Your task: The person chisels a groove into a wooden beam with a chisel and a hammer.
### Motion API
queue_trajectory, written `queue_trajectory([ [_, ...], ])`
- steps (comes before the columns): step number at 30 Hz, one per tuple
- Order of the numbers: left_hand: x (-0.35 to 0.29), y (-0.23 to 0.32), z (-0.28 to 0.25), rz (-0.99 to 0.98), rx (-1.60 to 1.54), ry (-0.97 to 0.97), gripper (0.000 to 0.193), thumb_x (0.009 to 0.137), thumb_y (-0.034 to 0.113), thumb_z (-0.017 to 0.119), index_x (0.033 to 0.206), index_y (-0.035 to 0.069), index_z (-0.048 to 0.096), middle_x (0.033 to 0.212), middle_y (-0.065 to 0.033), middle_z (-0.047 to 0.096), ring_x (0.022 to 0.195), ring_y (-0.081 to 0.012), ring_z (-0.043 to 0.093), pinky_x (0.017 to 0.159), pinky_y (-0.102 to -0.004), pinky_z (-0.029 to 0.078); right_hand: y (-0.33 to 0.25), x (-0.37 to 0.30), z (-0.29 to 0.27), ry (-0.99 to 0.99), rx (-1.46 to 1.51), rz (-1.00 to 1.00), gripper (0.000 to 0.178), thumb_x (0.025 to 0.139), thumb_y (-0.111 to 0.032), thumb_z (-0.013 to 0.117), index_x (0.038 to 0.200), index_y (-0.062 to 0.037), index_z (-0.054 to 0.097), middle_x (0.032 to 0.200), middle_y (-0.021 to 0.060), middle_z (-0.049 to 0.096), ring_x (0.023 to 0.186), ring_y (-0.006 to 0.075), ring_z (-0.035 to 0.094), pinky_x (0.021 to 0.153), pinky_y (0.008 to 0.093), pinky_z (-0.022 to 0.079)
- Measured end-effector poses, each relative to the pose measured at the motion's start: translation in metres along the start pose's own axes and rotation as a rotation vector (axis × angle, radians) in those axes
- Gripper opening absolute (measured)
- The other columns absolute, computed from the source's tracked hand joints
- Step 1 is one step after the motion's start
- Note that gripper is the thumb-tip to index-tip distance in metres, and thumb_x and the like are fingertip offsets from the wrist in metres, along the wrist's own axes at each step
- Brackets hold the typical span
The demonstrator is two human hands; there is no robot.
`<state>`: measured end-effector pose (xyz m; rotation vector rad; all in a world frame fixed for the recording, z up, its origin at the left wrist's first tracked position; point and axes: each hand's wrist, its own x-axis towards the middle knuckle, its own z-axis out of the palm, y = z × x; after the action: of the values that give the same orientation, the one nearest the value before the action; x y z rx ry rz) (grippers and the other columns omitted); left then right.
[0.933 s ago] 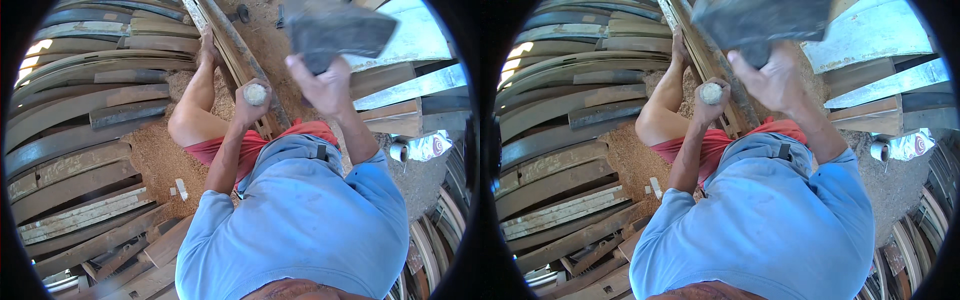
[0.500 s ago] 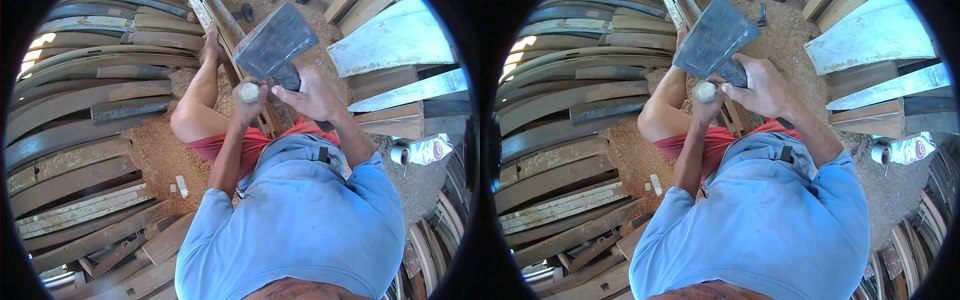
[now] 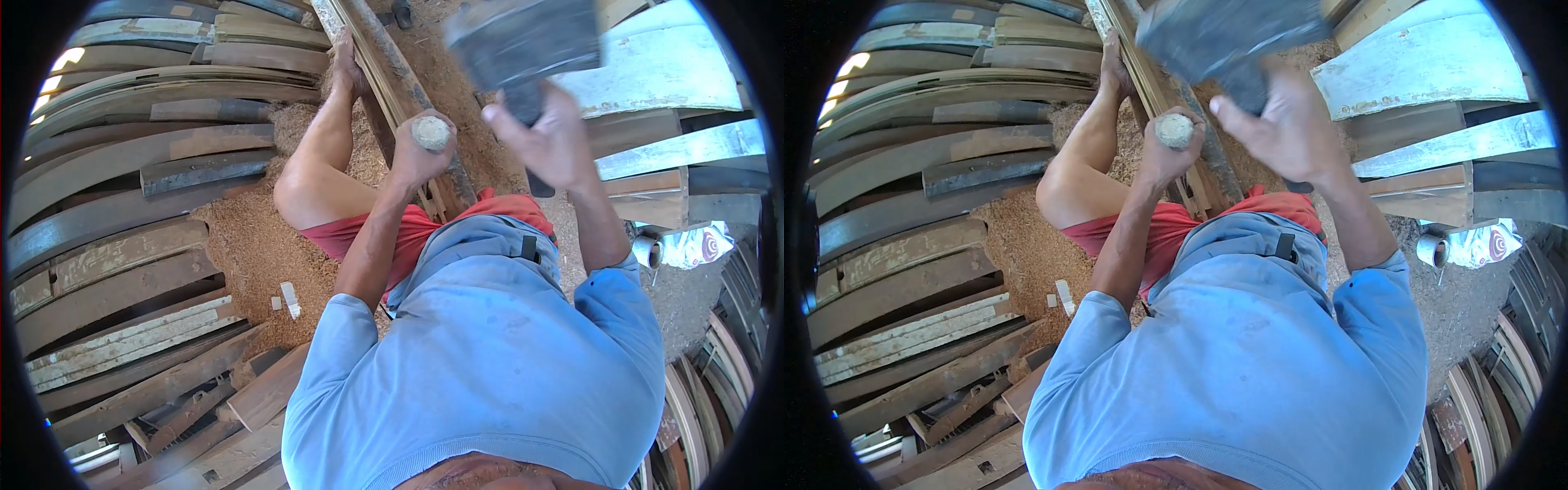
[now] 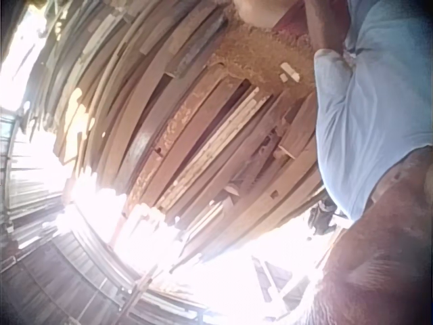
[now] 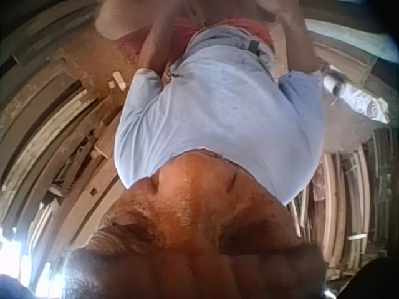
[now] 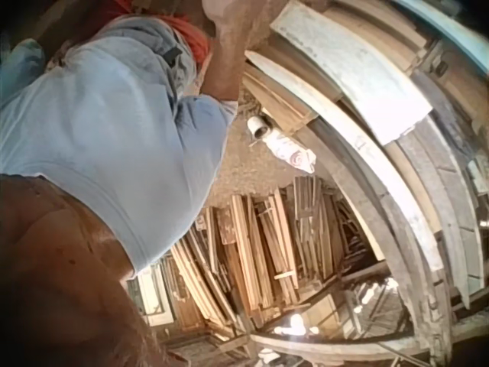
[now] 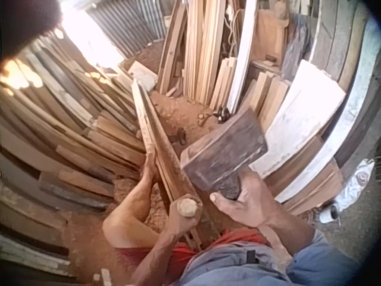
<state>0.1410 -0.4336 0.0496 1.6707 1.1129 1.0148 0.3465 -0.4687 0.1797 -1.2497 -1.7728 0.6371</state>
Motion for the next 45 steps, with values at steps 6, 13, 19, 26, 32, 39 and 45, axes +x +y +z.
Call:
queue_trajectory([
  [6, -0.010, -0.002, 0.010, 0.007, 0.037, 0.015, 0.008, 0.079, 0.003, 0.070, 0.088, 0.002, 0.068, 0.077, -0.0064, 0.069, 0.073, -0.0100, 0.064, 0.069, -0.0266, 0.052, 0.025, -0.016, 0.009, -0.299, -0.293, 0.093, 0.032, 0.086, -0.018, 0.072, 0.111, -0.0005, 0.065, 0.083, 0.0174, 0.067, 0.074, 0.0242, 0.066, 0.069, 0.0375, 0.052],
  [13, -0.026, -0.002, -0.012, -0.031, -0.023, 0.012, 0.008, 0.089, 0.009, 0.069, 0.090, 0.001, 0.068, 0.073, -0.0029, 0.065, 0.063, -0.0101, 0.062, 0.058, -0.0272, 0.051, 0.016, 0.000, 0.032, -0.037, -0.093, -0.064, 0.030, 0.084, -0.019, 0.071, 0.108, -0.0012, 0.065, 0.086, 0.0252, 0.069, 0.081, 0.0449, 0.067, 0.073, 0.0485, 0.053],
  [19, -0.063, -0.046, -0.003, 0.125, -0.001, 0.178, 0.006, 0.091, 0.009, 0.068, 0.092, 0.003, 0.069, 0.074, -0.0016, 0.064, 0.064, -0.0083, 0.060, 0.057, -0.0263, 0.049, 0.025, -0.004, 0.039, -0.463, -0.303, 0.014, 0.033, 0.082, -0.017, 0.072, 0.109, 0.0008, 0.064, 0.085, 0.0260, 0.067, 0.081, 0.0436, 0.066, 0.076, 0.0462, 0.052],
  [26, -0.043, -0.024, -0.018, -0.172, -0.188, 0.117, 0.004, 0.091, 0.005, 0.068, 0.093, 0.002, 0.069, 0.078, -0.0007, 0.066, 0.066, -0.0064, 0.060, 0.061, -0.0230, 0.049, -0.018, 0.013, 0.023, -0.106, 0.184, 0.013, 0.027, 0.086, -0.015, 0.075, 0.104, 0.0015, 0.064, 0.078, 0.0067, 0.063, 0.071, 0.0154, 0.060, 0.067, 0.0317, 0.049],
  [32, -0.030, -0.004, -0.012, -0.033, -0.124, 0.146, 0.008, 0.092, 0.008, 0.068, 0.095, 0.001, 0.068, 0.073, -0.0003, 0.064, 0.058, -0.0059, 0.060, 0.053, -0.0224, 0.049, -0.038, 0.015, -0.007, 0.043, 0.184, -0.104, 0.026, 0.085, -0.012, 0.076, 0.105, 0.0009, 0.065, 0.082, 0.0044, 0.065, 0.071, 0.0119, 0.058, 0.068, 0.0312, 0.050],
  [39, -0.018, -0.010, -0.015, -0.035, -0.039, 0.050, 0.010, 0.092, 0.010, 0.068, 0.095, 0.001, 0.068, 0.072, -0.0022, 0.064, 0.057, -0.0078, 0.060, 0.054, -0.0245, 0.050, -0.047, 0.019, -0.011, 0.148, 0.207, -0.079, 0.018, 0.087, -0.015, 0.075, 0.094, -0.0010, 0.066, 0.075, 0.0021, 0.062, 0.068, 0.0111, 0.056, 0.066, 0.0303, 0.049],
  [45, -0.021, -0.006, -0.010, 0.103, 0.060, 0.173, 0.008, 0.086, 0.007, 0.070, 0.091, 0.001, 0.070, 0.082, -0.0051, 0.070, 0.076, -0.0098, 0.065, 0.071, -0.0264, 0.053, 0.014, 0.008, 0.035, -0.349, -0.416, -0.053, 0.034, 0.088, -0.021, 0.070, 0.114, 0.0007, 0.063, 0.082, 0.0169, 0.070, 0.077, 0.0371, 0.068, 0.073, 0.0434, 0.053],
])
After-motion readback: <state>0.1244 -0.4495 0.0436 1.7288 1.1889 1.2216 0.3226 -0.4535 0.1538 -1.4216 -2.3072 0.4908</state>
